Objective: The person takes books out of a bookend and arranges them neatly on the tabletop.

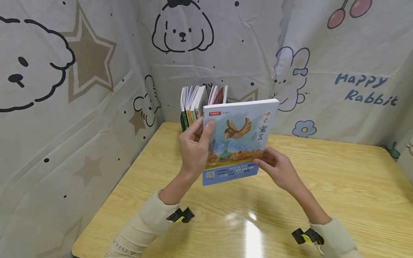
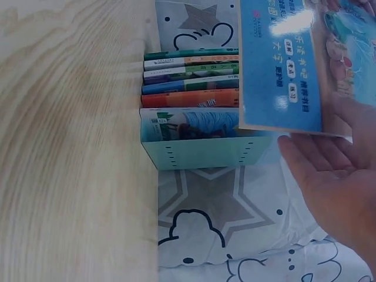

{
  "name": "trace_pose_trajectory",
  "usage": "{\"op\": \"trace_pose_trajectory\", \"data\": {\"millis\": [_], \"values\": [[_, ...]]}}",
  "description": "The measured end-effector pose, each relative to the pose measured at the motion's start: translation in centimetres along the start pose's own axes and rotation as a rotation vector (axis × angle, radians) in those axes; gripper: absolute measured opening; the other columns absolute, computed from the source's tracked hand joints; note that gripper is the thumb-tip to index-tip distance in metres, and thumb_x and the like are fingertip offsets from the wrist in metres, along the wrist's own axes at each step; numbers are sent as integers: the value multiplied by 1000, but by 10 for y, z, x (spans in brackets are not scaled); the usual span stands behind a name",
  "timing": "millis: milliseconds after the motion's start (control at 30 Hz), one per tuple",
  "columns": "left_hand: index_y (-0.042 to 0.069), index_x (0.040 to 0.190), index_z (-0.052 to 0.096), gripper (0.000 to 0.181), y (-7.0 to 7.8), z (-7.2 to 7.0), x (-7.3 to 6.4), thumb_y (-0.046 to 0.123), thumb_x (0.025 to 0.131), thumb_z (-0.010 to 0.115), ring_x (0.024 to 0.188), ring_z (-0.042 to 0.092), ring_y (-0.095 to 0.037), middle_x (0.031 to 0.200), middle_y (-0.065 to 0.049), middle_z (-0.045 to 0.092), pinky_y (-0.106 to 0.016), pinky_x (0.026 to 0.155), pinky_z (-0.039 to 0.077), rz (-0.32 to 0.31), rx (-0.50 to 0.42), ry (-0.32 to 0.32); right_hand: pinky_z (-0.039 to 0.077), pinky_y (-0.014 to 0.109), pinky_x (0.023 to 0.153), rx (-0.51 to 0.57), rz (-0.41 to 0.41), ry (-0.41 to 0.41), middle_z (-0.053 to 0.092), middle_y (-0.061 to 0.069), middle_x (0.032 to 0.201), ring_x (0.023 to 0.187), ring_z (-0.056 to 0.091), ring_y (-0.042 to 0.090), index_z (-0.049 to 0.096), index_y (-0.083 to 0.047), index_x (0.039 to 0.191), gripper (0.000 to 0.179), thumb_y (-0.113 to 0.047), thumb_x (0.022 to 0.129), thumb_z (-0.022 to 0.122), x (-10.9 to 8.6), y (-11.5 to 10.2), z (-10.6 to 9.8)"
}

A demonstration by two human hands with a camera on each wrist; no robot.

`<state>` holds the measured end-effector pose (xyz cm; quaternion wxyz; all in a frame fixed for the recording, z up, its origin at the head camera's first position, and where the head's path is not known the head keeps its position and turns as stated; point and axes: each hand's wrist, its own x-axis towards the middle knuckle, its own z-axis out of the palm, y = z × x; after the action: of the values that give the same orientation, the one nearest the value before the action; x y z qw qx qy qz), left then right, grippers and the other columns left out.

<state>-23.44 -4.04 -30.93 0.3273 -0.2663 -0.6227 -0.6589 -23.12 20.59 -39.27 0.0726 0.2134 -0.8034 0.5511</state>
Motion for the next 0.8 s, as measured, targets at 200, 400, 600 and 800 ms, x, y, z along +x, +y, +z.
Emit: {"op": "trace_pose_trajectory", "data": {"millis": [200, 400, 600, 800], "values": [[-10, 114, 68, 24, 0, 2, -1, 7, 100, 59, 51, 36, -11, 63, -4, 50, -24, 46, 29, -18, -16, -6, 56, 26, 75, 59, -41, 62, 72, 17, 108, 90, 70, 13, 63, 2, 127, 30, -6, 98, 64, -6, 4, -1], [-9, 118, 67, 26, -4, 5, 2, 8, 100, 58, 51, 37, -10, 69, -10, 60, -23, 46, 30, -44, -44, -18, 48, 24, 58, 20, -78, 115, 74, 11, 95, 63, 61, 10, 70, -1, 118, 23, -4, 96, 66, -13, 4, -7], [-9, 118, 66, 27, -11, 8, 5, 10, 101, 58, 50, 35, -10, 70, -9, 59, -23, 47, 30, -83, -43, -42, 52, 24, 61, -33, -63, 142, 71, 6, 79, 45, 40, 8, 72, -3, 115, 19, -7, 97, 66, -19, 6, -13], [-6, 120, 67, 27, -17, 10, 10, 12, 101, 59, 55, 48, -10, 85, -15, 70, -21, 48, 38, -118, -24, -63, 58, 31, 73, 57, -50, 124, 70, 17, 113, 85, 71, 14, 67, 3, 124, 26, -6, 99, 62, -25, 10, -18]]}}
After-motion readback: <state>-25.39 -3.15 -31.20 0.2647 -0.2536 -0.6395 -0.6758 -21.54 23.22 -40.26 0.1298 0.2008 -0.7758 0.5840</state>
